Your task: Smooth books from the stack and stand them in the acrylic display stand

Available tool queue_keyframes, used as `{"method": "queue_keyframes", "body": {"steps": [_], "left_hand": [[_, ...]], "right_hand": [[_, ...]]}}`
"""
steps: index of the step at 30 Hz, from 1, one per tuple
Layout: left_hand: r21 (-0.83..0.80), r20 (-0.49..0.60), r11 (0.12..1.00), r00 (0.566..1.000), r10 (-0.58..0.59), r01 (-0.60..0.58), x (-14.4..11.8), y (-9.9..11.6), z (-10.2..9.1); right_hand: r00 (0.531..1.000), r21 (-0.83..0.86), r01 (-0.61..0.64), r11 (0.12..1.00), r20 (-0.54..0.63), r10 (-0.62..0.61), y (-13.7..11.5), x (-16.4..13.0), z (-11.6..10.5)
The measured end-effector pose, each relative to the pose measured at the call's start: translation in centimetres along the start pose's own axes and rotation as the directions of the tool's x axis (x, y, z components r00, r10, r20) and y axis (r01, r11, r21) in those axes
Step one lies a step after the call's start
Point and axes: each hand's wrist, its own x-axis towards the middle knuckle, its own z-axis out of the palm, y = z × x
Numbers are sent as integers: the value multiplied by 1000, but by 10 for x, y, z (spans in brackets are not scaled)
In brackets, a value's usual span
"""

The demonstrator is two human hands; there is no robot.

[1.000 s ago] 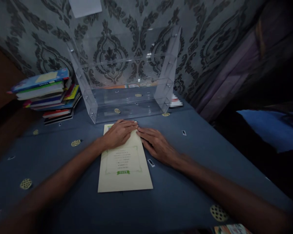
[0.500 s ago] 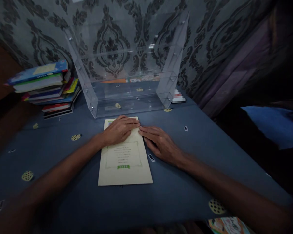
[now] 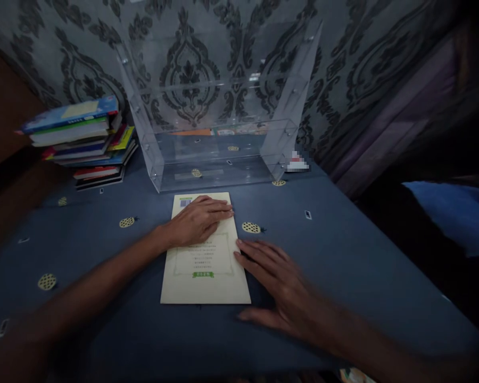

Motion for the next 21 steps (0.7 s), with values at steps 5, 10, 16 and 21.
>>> {"method": "queue_keyframes", "body": {"steps": [5,10,16,21], "left_hand": [[-11,-15,1000,1000,-14,13,0,0,2],[8,-44,999,998,-47,48,-1,-5,5],[43,-53,997,997,-56,58,2,-12,5],[49,-22,997,998,-61,62,2,-14,2]], "right_hand": [[999,-21,-19,1000,38,20,-3,-5,1],[998,-14,-22,1000,59,23,3,0,-4],[999,1,6,1000,44,-6,13,6,-3],[1000,28,25,999,2,-25,15,7,0]]}}
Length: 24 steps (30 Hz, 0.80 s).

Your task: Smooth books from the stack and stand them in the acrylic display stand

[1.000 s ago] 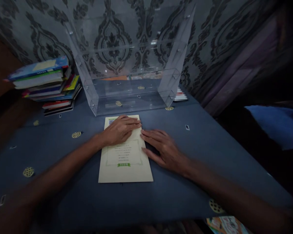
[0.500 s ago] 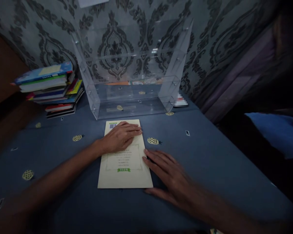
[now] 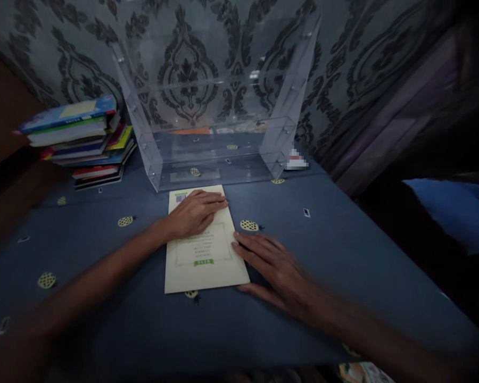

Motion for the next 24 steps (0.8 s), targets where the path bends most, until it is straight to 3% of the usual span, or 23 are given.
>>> {"method": "queue_keyframes", "body": {"steps": [15,24], "left_hand": [[-72,12,996,999,46,-45,-7,27,-2],[-76,45,992,994,101,-97,-16,46,-6]], "right_hand": [[999,41,-37,998,6,37,-4,-1,1],[998,47,44,998,-47,-41,-8,-8,-7]]}}
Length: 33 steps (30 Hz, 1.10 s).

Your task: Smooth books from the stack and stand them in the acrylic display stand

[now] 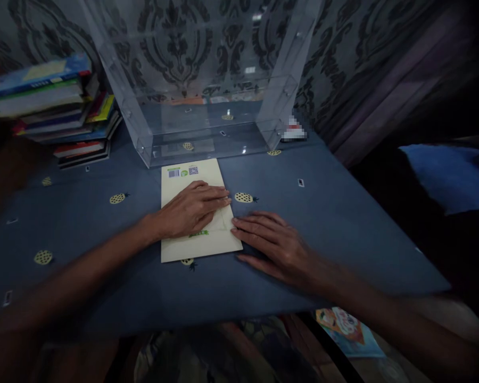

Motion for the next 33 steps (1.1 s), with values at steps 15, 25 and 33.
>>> {"method": "queue_keyframes", "body": {"steps": [15,25,33], "left_hand": [[-56,22,997,998,63,-62,-14,49,-2],[11,80,998,995,65,-66,-23,68,-2],[165,73,982,994,80,-91,-36,86,-2]], "right_hand": [[998,28,59,998,21,-60,-18,-16,-8],[997,21,76,997,7,-76,-27,-22,-12],[997,8,72,997,14,-72,-31,-22,-12]]}}
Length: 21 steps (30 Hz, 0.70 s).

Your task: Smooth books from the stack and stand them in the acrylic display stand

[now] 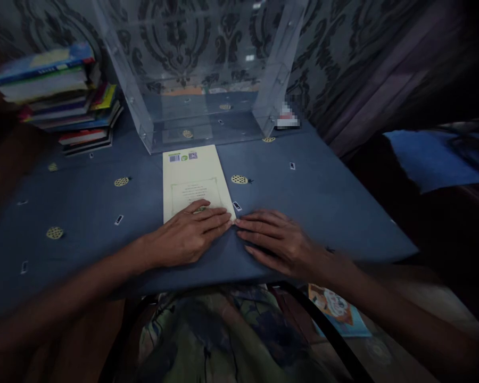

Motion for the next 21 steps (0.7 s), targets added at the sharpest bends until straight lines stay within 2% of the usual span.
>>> {"method": "queue_keyframes", "body": {"steps": [6,21], "left_hand": [[45,-8,999,1000,-28,28,-18,7,-5],[58,-148,976,969,-198,208,-79,17,-19]], "right_hand": [[1000,7,-3,1000,-9,3,1,-3,4],[998,43,16,999,-67,-13,2,4,7]]}}
